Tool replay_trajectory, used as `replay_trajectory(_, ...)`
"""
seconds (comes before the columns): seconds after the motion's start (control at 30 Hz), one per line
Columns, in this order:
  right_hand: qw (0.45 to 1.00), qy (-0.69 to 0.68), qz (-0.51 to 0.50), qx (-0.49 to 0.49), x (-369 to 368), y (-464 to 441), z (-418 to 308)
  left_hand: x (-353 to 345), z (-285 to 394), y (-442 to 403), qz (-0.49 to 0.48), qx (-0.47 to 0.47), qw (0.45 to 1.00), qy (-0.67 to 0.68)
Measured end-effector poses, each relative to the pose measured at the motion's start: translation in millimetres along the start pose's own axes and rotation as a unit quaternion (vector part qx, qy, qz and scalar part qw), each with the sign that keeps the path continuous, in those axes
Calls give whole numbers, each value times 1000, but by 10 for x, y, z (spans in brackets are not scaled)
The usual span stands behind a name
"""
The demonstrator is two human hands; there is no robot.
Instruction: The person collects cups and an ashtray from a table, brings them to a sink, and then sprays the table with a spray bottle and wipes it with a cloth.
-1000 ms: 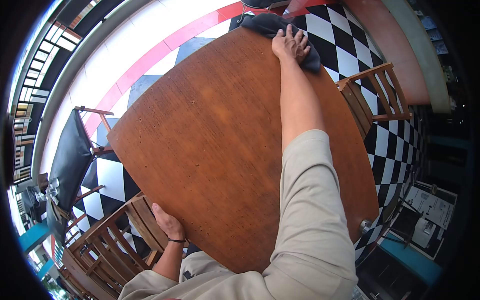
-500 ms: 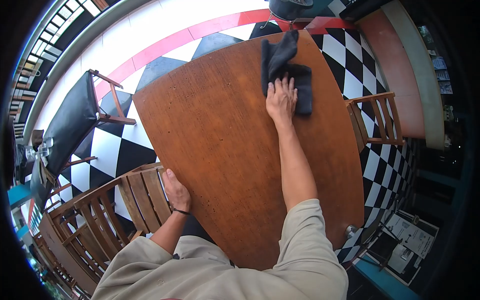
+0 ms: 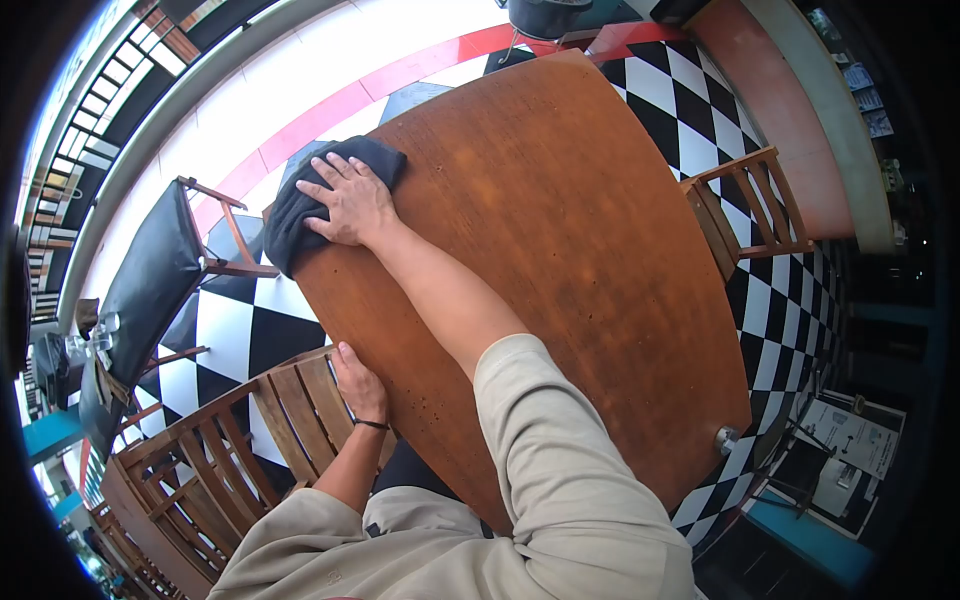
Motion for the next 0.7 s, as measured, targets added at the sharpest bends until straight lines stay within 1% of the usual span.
replay_trajectory(0.03, 1000, 8, 1, -5, 49, -87, 174, -2, 5, 2, 0, 1, 1000, 2)
replay_trajectory(0.1, 997, 30, -13, -71, 203, -250, 672, 5, 75, 18, 23, -22, 999, -17)
replay_trajectory(0.13, 993, 56, -9, -105, 278, -317, 983, 5, 74, 28, 34, -32, 999, -28)
replay_trajectory(0.23, 974, 79, -4, -211, 602, -329, 2083, -22, -114, -11, 8, -8, 1000, -28)
replay_trajectory(0.27, 963, 99, -17, -251, 731, -280, 2485, -31, -98, -8, 4, -8, 1000, -22)
replay_trajectory(0.33, 943, 118, 40, -308, 1018, -56, 3225, -20, -35, 22, -5, -3, 1000, -10)
replay_trajectory(0.37, 931, 129, 63, -335, 1130, 81, 3592, -25, -66, 29, 1, -17, 1000, -13)
replay_trajectory(0.43, 907, 141, 74, -389, 1289, 362, 4199, -29, -122, 9, 14, -46, 999, -18)
replay_trajectory(0.5, 881, 144, 71, -446, 1395, 523, 4349, -22, -89, 12, -2, -31, 999, -17)
replay_trajectory(0.57, 839, 129, 102, -519, 1379, 593, 4366, -24, -66, 29, -9, -29, 999, -17)
replay_trajectory(0.63, 835, 115, 117, -525, 1323, 653, 4315, -27, -41, 17, -4, -43, 999, -21)
replay_trajectory(0.7, 839, 116, 127, -516, 1268, 730, 4113, -17, -9, 32, -22, 3, 999, -49)
Point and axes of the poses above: each hand's wrist, its own y-axis away from the middle knuckle, its own x-axis out of the back of the hand, z = x × y, the point moved 5 cm from there along -y, towards the middle knuckle, and after that the axes turned 3 degrees about -z, right-handed, at the moved point
